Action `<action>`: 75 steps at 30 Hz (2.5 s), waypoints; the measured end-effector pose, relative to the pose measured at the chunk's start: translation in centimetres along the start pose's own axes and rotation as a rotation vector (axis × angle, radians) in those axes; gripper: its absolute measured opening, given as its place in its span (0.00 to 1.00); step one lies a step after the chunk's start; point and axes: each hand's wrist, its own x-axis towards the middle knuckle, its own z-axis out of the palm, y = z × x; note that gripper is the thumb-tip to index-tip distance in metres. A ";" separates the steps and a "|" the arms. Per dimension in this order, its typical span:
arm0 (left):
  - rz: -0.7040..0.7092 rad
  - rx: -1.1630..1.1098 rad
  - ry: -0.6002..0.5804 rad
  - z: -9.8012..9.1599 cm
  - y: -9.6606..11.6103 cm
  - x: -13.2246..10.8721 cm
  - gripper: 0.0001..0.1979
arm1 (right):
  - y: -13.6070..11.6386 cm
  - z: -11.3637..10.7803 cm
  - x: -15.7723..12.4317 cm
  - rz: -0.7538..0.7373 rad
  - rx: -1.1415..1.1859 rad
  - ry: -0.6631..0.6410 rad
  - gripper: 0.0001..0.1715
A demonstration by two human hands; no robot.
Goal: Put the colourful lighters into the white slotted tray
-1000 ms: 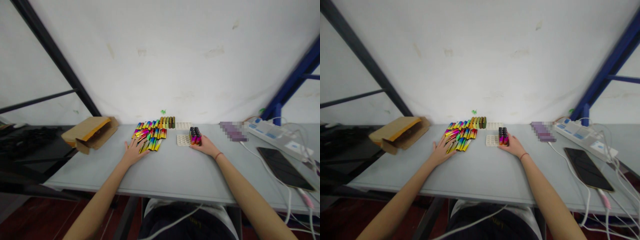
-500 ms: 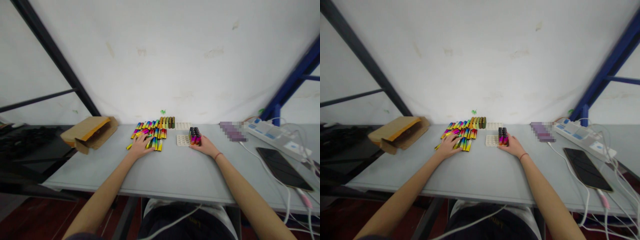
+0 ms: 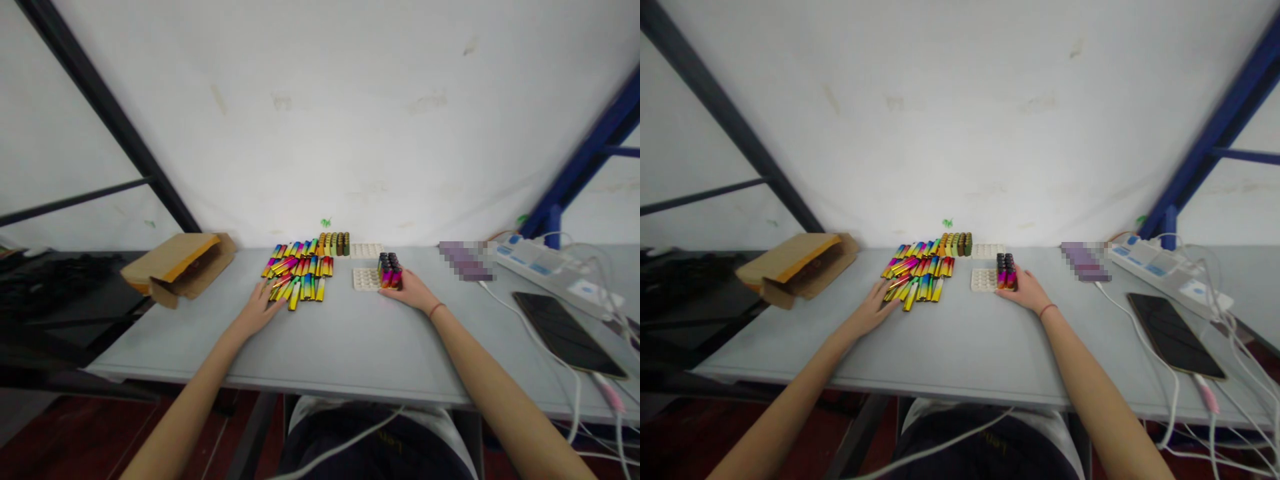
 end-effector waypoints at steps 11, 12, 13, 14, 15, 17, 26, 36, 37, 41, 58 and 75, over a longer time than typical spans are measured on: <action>0.084 0.225 -0.110 -0.2 5.9 -0.5 0.39 | 0.0 0.0 0.0 0.007 -0.008 0.000 0.27; 0.135 0.230 -0.143 -0.6 5.6 -0.4 0.41 | 0.0 0.0 0.0 0.005 -0.001 -0.001 0.27; 0.180 0.235 -0.169 -0.9 5.2 -0.3 0.42 | -0.1 0.0 -0.1 0.003 0.008 -0.001 0.27; 0.219 0.239 -0.186 -1.1 4.8 -0.2 0.43 | -0.1 -0.1 -0.1 0.005 0.017 0.000 0.26; 0.250 0.242 -0.190 -1.2 4.5 0.1 0.43 | -0.1 -0.1 -0.1 0.007 0.023 0.003 0.26; 0.288 0.239 -0.168 -1.2 3.9 0.9 0.41 | -0.2 -0.1 -0.1 0.012 0.026 0.007 0.25; 0.332 0.203 -0.040 -0.7 4.5 4.0 0.30 | -0.3 -0.1 0.0 0.012 -0.002 0.000 0.27; 0.388 -0.398 -0.159 4.9 19.7 9.1 0.52 | -0.2 -0.2 0.0 0.033 0.114 -0.002 0.31; 0.380 -0.447 -0.198 5.9 21.1 10.2 0.54 | -0.2 -0.2 0.0 0.037 0.126 -0.001 0.31; 0.450 -0.599 -0.408 7.8 23.6 13.4 0.45 | -0.3 -0.2 0.1 0.025 0.169 0.012 0.34; 0.256 -0.706 -0.336 9.6 24.6 12.7 0.25 | -0.5 -0.2 0.1 0.028 0.167 0.007 0.34; 0.164 -0.850 -0.185 9.7 25.6 12.1 0.27 | -0.3 -0.2 0.0 0.025 0.128 0.006 0.34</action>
